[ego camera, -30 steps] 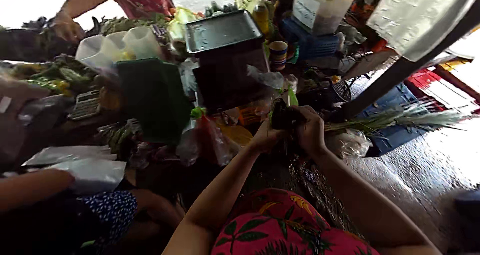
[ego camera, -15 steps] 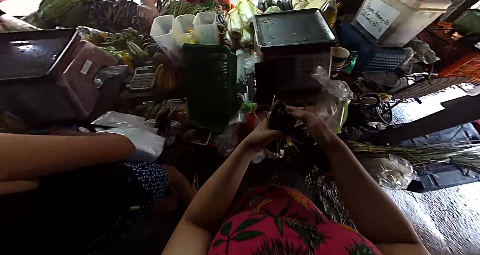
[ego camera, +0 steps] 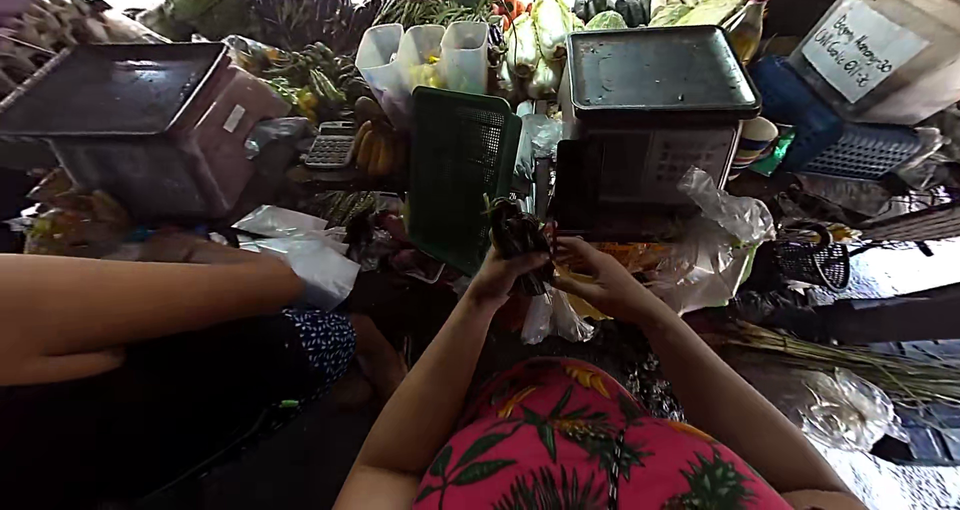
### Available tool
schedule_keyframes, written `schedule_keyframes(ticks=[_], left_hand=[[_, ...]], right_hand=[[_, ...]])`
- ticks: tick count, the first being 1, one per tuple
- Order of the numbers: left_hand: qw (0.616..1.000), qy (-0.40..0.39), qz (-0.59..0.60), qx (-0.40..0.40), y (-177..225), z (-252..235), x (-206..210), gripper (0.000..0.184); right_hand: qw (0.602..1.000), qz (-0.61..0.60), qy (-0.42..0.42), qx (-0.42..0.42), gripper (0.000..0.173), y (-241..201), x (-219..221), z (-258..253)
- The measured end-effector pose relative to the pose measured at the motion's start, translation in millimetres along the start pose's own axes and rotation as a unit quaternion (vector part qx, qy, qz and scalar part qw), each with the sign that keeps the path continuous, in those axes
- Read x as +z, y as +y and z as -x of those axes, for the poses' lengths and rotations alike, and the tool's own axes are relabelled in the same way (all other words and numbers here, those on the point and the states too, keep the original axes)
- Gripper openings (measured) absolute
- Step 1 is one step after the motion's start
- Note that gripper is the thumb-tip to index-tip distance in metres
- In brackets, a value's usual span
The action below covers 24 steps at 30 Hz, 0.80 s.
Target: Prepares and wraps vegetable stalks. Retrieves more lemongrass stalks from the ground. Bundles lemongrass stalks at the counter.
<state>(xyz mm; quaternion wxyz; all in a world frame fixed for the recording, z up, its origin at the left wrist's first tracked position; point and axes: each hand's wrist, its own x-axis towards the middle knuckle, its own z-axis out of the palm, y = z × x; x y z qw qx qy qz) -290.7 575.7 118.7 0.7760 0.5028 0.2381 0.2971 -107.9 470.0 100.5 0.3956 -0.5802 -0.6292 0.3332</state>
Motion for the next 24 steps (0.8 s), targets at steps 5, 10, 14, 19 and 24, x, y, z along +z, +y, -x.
schedule_keyframes(ticks=[5,10,14,19,24], left_hand=[[0.998,0.01,0.066,0.023,-9,-14,-6,0.036],[0.994,0.023,0.105,0.024,-22,-17,1,0.034],[0.992,0.0,0.125,0.011,-31,-21,5,0.035],[0.996,0.023,0.079,-0.017,-33,-19,13,0.04],[0.998,0.05,0.03,-0.026,-31,-11,15,0.029]], right_hand=[[0.995,0.056,0.042,-0.064,0.026,1,-10,-9],[0.998,-0.069,0.012,-0.001,0.023,9,-31,-12],[0.995,-0.085,-0.025,0.039,0.024,12,-38,-8],[0.994,-0.098,-0.035,0.042,0.021,12,-48,-8],[0.978,0.076,0.112,0.157,0.026,28,-105,-3]])
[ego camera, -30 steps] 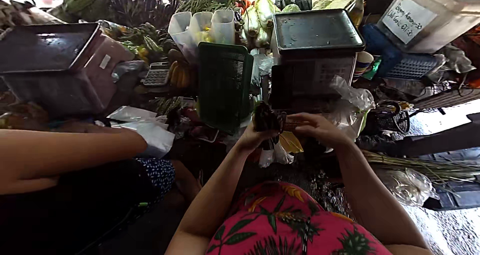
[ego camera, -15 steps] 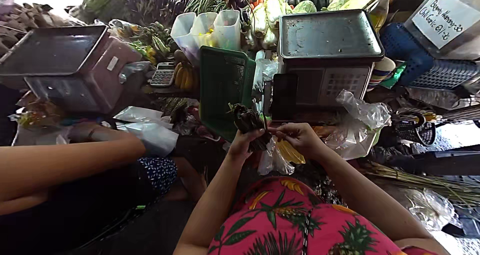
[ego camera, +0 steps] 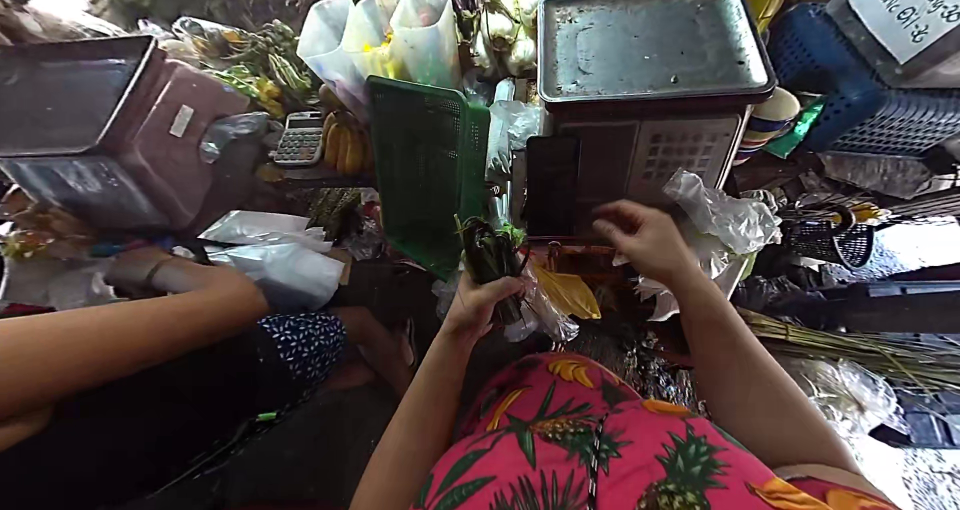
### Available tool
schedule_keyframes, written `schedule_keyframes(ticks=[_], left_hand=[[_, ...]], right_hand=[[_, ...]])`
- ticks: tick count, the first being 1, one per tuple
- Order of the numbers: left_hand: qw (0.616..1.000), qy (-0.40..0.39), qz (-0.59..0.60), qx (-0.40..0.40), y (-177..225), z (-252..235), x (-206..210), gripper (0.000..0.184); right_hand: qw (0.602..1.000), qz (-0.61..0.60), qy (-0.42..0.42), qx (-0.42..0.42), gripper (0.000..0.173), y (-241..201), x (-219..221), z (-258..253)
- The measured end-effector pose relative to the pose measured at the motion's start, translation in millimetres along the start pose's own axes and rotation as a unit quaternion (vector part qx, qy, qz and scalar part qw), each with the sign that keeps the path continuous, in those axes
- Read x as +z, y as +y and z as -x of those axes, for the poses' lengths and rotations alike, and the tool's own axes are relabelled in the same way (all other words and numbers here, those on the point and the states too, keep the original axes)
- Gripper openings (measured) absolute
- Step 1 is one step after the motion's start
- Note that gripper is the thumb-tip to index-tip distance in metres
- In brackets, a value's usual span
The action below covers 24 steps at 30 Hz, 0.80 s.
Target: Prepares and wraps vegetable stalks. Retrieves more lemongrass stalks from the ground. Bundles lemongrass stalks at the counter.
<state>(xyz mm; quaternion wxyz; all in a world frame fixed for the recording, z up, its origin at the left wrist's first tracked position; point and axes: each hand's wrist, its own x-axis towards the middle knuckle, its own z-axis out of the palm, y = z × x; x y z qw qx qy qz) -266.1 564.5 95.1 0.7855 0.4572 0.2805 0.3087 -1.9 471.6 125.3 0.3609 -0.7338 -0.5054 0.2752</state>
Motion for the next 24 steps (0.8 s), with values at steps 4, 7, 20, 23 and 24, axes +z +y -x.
schedule_keyframes(ticks=[4,7,20,23,24], left_hand=[[0.998,0.0,-0.06,0.029,-3,4,-3,0.027],[0.996,0.006,-0.065,0.062,-6,4,-2,0.022],[0.991,0.072,-0.09,0.074,0,12,-5,0.027],[0.99,0.07,-0.096,0.072,2,16,-5,0.028],[0.99,0.069,-0.096,0.072,3,17,-6,0.027]], right_hand=[[0.973,0.166,0.063,0.151,0.025,17,-14,-12],[0.961,0.208,0.034,0.18,0.026,14,-6,-12],[0.956,0.269,0.003,0.112,0.018,-3,7,-9],[0.947,0.298,-0.008,0.115,0.021,-7,7,-15],[0.955,0.278,0.002,0.108,0.021,-6,4,-15]])
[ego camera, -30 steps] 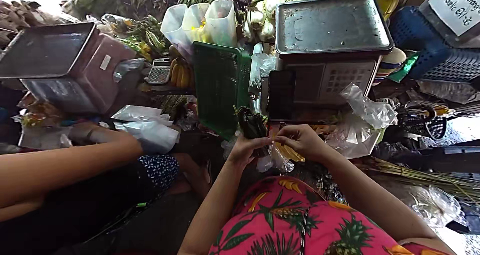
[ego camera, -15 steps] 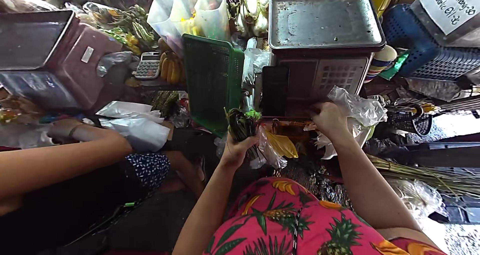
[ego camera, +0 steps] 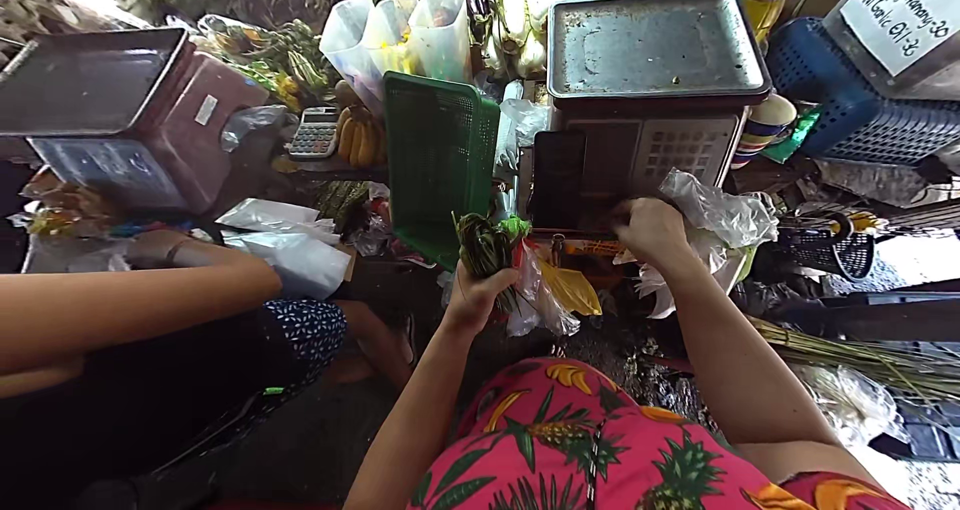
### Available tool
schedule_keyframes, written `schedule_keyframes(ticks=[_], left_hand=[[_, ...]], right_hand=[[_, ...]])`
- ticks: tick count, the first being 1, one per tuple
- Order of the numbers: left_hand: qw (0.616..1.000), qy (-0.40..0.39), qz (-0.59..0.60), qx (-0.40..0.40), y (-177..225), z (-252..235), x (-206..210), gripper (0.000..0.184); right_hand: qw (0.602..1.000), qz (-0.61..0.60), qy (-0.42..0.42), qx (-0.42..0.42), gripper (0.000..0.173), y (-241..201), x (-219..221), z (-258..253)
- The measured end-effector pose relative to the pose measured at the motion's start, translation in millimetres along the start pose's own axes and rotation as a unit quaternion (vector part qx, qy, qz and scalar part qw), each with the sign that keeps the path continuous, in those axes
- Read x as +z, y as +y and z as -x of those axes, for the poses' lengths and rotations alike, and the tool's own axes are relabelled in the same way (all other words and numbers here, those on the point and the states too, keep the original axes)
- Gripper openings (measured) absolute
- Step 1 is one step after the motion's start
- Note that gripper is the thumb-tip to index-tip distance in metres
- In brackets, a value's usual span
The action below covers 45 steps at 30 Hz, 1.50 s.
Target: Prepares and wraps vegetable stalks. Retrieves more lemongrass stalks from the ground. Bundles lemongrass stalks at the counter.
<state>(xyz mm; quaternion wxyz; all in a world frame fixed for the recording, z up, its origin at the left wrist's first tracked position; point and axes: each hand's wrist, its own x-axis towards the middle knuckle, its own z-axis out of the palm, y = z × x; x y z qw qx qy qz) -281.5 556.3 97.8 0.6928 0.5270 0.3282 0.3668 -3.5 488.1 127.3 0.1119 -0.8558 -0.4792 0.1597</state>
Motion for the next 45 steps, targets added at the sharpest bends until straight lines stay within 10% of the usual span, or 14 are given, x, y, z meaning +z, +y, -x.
schedule_keyframes(ticks=[5,10,17,21,25,30,36,40,43,45], left_hand=[[0.999,-0.021,0.034,0.002,2,2,-3,0.022],[0.999,-0.032,0.034,0.009,2,0,-6,0.022],[0.92,0.007,-0.39,0.043,30,-3,2,0.025],[0.782,0.025,-0.622,0.036,45,-1,16,0.042],[0.718,0.023,-0.69,0.094,48,2,11,0.039],[0.857,0.004,-0.512,0.063,60,9,1,0.057],[0.987,0.064,-0.091,0.116,61,11,-18,0.037],[0.99,0.074,0.119,0.034,76,14,-21,0.034],[0.986,0.065,0.148,0.044,82,18,-13,0.019],[0.985,0.054,0.121,0.108,81,20,-6,0.022]], right_hand=[[0.945,-0.307,0.109,0.032,0.025,19,-3,-3],[0.683,-0.726,0.043,0.062,0.039,-3,-14,9],[0.903,-0.178,0.079,-0.383,0.07,-76,-15,57],[0.924,0.056,0.069,-0.371,0.085,-110,-22,55],[0.952,0.022,-0.128,-0.278,0.084,-115,-16,27],[0.883,-0.331,-0.247,-0.225,0.071,-89,27,19],[0.914,-0.187,-0.019,-0.359,0.062,-104,33,68],[0.789,-0.261,0.16,-0.533,0.048,-101,20,80],[0.649,-0.545,-0.02,-0.53,0.041,-95,4,77],[0.532,-0.759,-0.153,-0.343,0.049,-107,-5,77]])
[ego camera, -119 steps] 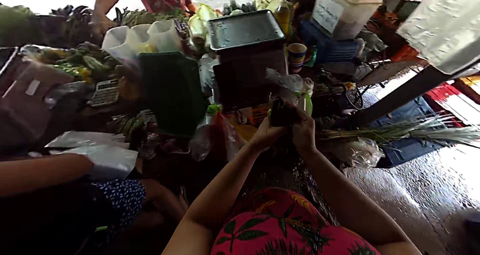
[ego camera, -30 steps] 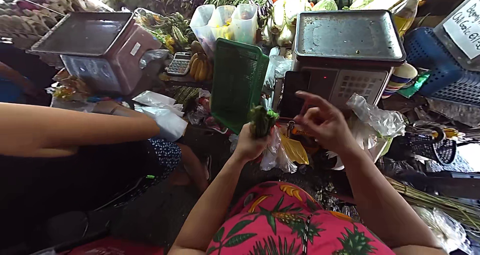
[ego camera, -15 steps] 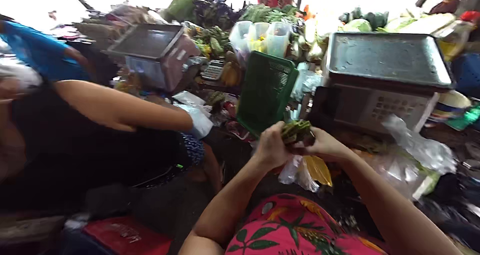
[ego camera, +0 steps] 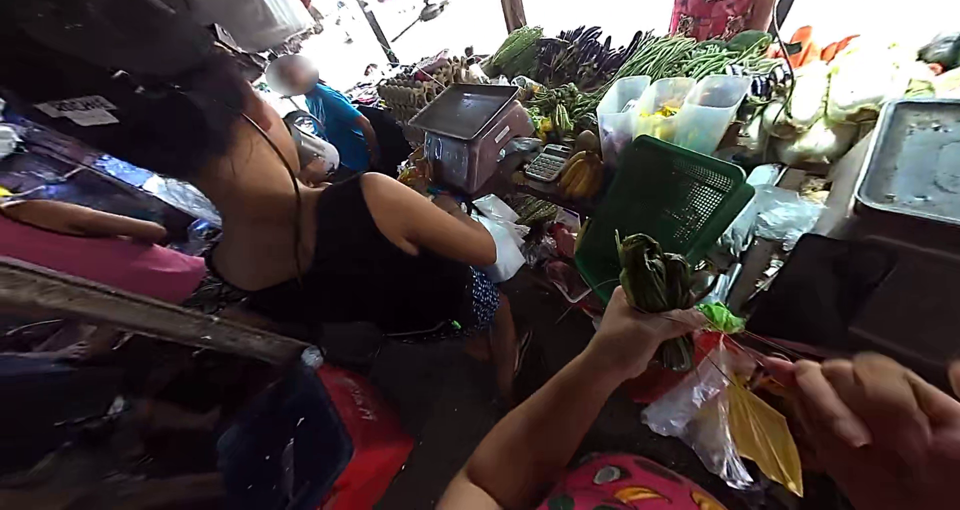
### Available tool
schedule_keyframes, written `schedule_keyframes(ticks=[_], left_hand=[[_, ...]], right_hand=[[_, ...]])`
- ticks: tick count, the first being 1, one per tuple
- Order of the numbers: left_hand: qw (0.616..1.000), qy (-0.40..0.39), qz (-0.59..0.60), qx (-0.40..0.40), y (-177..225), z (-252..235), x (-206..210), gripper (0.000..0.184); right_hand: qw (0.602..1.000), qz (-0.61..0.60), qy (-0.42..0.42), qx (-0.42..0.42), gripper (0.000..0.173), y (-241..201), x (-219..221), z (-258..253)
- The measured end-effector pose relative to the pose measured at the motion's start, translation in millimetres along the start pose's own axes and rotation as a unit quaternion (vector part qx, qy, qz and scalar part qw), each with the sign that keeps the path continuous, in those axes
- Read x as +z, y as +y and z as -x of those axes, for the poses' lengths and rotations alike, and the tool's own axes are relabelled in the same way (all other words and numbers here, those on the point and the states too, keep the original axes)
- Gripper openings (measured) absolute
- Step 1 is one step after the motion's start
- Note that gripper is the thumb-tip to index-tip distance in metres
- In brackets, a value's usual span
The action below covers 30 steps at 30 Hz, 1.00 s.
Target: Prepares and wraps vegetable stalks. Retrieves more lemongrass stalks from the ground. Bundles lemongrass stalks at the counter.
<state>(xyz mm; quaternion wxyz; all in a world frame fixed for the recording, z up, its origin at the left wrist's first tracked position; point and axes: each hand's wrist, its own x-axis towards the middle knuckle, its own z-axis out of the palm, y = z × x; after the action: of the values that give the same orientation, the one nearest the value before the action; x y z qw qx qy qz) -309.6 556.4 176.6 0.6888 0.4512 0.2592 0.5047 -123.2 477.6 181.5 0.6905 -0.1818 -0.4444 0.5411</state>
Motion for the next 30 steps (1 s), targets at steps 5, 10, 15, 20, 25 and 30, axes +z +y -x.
schedule_keyframes(ticks=[5,10,15,20,25,30], left_hand=[[0.946,-0.091,-0.249,0.187,-5,4,12,0.037],[0.9,-0.107,-0.398,0.141,-9,6,2,0.046],[0.808,-0.151,-0.57,0.003,-8,5,6,0.05],[0.689,-0.16,-0.707,0.012,-13,6,25,0.042],[0.677,-0.165,-0.711,-0.095,-8,-4,49,0.061],[0.821,-0.116,-0.556,-0.063,-6,-16,41,0.09]], right_hand=[[0.971,-0.116,0.167,0.126,0.046,30,-6,-24],[0.981,0.174,-0.025,0.08,0.082,33,-29,-13],[0.916,0.395,-0.065,0.012,0.083,33,-23,-9],[0.911,0.411,-0.016,0.014,0.044,39,-35,-15],[0.933,0.347,-0.037,0.093,0.038,23,-53,-27],[0.97,0.198,-0.09,0.108,0.072,12,-69,-26]])
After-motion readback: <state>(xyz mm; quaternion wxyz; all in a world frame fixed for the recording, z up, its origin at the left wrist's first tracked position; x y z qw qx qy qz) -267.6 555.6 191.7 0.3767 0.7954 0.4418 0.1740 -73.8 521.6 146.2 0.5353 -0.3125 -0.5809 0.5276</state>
